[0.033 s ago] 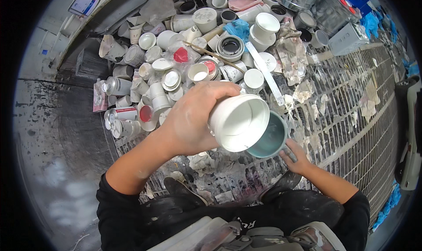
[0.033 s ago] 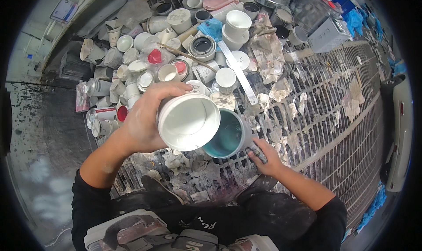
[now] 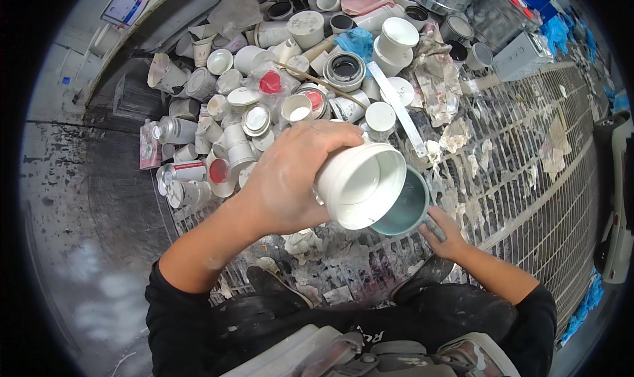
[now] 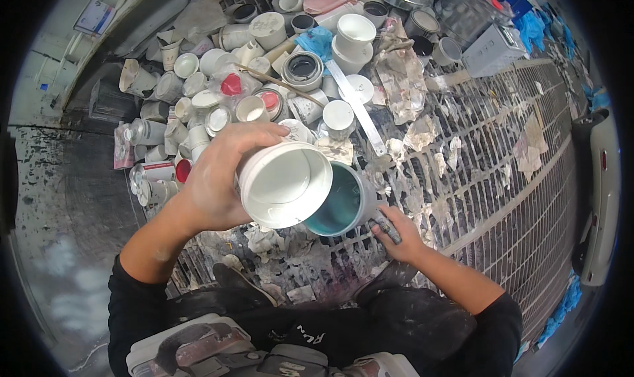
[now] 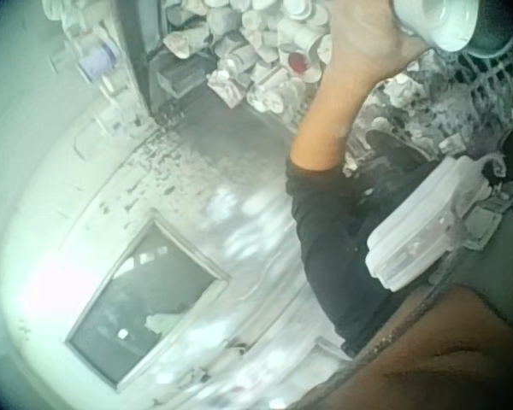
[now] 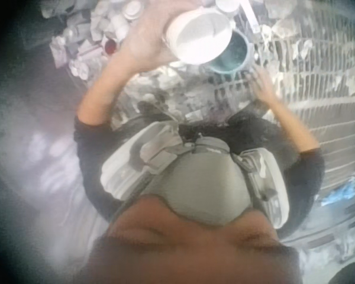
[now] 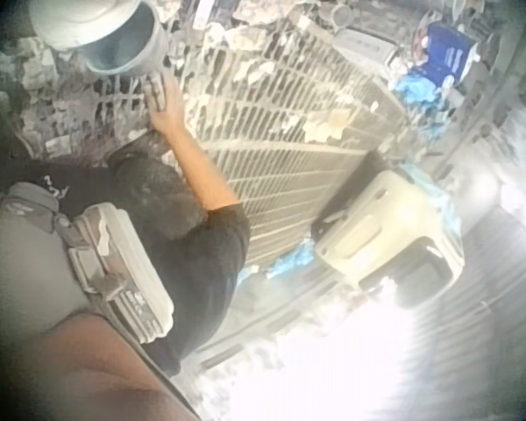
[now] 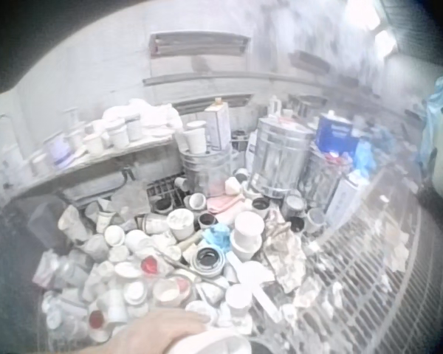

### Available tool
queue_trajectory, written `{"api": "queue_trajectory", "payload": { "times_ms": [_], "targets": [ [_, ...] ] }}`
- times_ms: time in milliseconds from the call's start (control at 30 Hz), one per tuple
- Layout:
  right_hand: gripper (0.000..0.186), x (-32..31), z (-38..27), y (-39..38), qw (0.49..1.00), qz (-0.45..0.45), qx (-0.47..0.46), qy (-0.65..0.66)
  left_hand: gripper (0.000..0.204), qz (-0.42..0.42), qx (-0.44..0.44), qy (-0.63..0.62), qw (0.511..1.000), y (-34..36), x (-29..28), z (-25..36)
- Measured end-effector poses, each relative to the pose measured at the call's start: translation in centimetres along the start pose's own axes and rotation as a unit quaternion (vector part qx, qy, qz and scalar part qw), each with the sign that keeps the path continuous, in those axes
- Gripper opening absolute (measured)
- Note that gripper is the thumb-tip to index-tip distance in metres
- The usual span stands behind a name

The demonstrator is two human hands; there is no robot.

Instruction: The person opens a white paint can, pours a clear liquid from a metal can into it, and stirs the mixture with a flat metal tool. The person repeats the pouring and stirring steps multiple times to blend the contents.

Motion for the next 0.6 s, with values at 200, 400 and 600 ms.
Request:
{"api": "queue_trajectory", "payload": {
  "times_ms": [200, 400, 600],
  "targets": [
    [0.051, -0.2, -0.3, 0.6, 1.0, 0.003, 0.014, 0.018, 0.077, -0.026, 0.006, 0.119, 0.993, 1.3, -0.4, 3.0],
    [0.054, -0.4, -1.4, 1.0, 1.0, 0.012, -0.014, 0.023, 0.063, -0.013, 0.037, 0.215, 0.976, 1.9, -0.1, 5.2],
    [0.056, -0.2, -1.8, 1.0, 0.999, 0.029, -0.021, 0.039, 0.05, 0.019, 0.09, 0.294, 0.952, 1.4, 0.3, 7.1]
  ]
}}
Point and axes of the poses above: each hand's wrist, its own y-axis towards the middle knuckle, its own x-axis out of the palm, z = x × y, the point moved 10 cm from there along y, towards the middle knuckle, and after that the axes turned 5 degrees about -z, right-handed, at the moved point
